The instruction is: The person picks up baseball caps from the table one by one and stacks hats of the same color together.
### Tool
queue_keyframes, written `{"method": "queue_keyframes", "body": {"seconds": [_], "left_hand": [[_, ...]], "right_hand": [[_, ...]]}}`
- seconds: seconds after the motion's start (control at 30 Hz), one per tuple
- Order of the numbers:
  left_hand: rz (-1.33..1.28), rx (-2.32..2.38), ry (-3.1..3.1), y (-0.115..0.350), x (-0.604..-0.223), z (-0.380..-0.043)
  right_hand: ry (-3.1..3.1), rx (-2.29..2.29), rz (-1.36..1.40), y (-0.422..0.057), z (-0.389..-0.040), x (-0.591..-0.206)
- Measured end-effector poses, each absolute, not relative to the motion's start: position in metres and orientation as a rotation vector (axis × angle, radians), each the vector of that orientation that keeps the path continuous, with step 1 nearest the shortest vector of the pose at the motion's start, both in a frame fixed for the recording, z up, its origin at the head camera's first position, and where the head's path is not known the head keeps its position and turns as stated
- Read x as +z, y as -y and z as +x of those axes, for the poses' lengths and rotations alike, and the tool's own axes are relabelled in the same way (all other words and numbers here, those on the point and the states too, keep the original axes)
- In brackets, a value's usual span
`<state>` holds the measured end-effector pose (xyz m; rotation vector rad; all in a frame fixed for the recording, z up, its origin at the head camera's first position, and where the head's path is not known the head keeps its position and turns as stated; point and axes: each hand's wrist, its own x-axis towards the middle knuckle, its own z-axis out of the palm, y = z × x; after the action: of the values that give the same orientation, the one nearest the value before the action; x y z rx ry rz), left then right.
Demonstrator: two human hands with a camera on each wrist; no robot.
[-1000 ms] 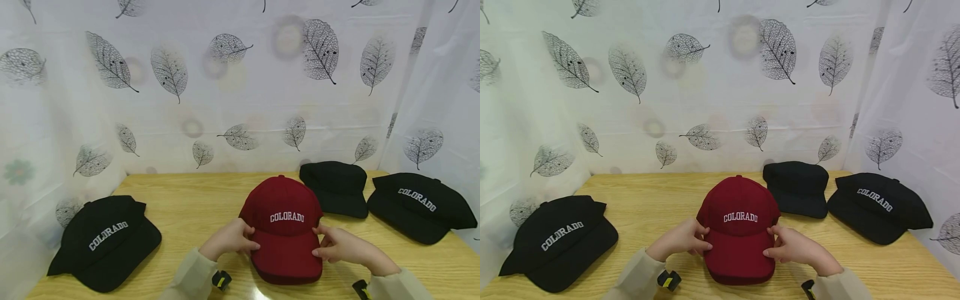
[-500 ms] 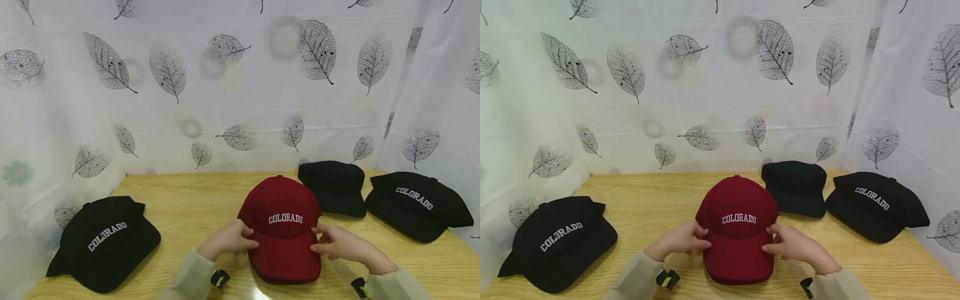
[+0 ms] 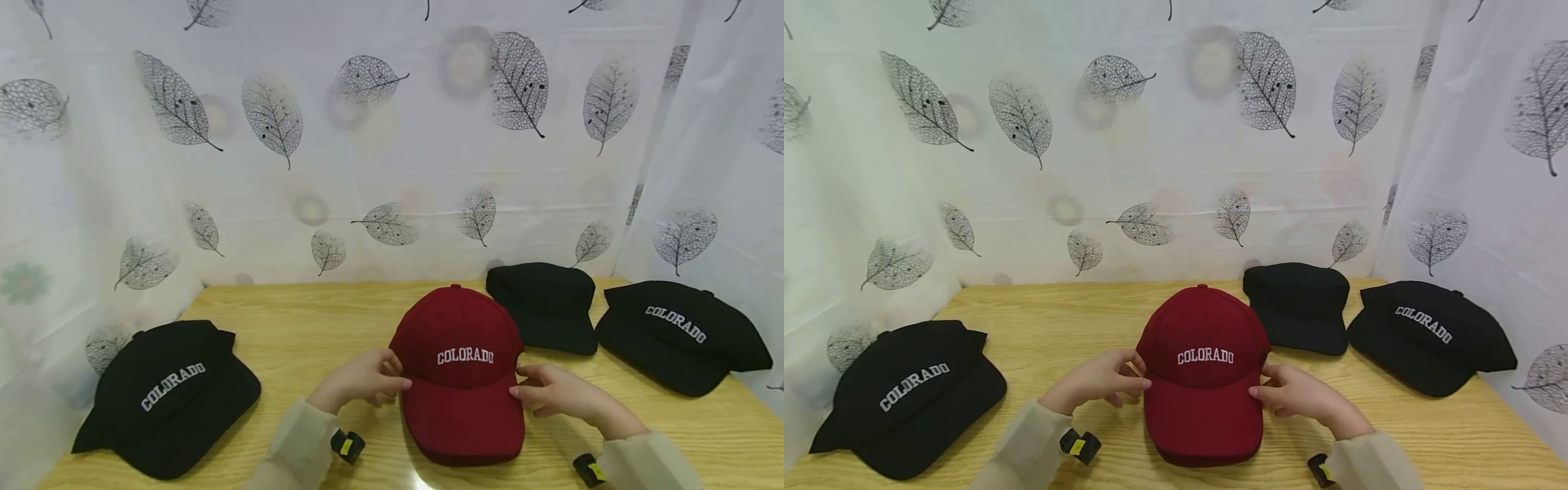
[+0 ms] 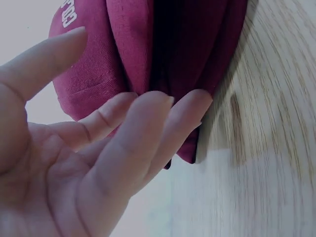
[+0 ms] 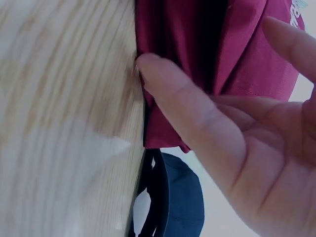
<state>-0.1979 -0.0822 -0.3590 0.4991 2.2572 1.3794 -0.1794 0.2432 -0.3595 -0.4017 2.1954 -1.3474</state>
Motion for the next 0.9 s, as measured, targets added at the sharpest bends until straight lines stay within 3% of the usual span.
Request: {"method": "queue_keyframes", "body": {"seconds": [0.37, 0.57, 0.73, 0.9], "left_hand": [[0.521, 1.252, -2.258, 0.091, -0.352, -0.195], [0.525, 1.169, -2.275, 0.097, -0.348, -0.195], [0.572, 1.092, -2.647, 0.098, -0.342, -0.196], [0.721, 1.067, -3.033, 0.081, -0.34, -0.196]], "right_hand": [[-2.161, -1.334, -0.695, -0.232, -0.178, -0.362], [-2.262, -1.266, -0.685, -0.226, -0.177, -0.362], [-2.695, -1.229, -0.583, -0.219, -0.173, -0.351], [-3.015, -1.2, -0.721, -0.205, -0.17, -0.339]]}}
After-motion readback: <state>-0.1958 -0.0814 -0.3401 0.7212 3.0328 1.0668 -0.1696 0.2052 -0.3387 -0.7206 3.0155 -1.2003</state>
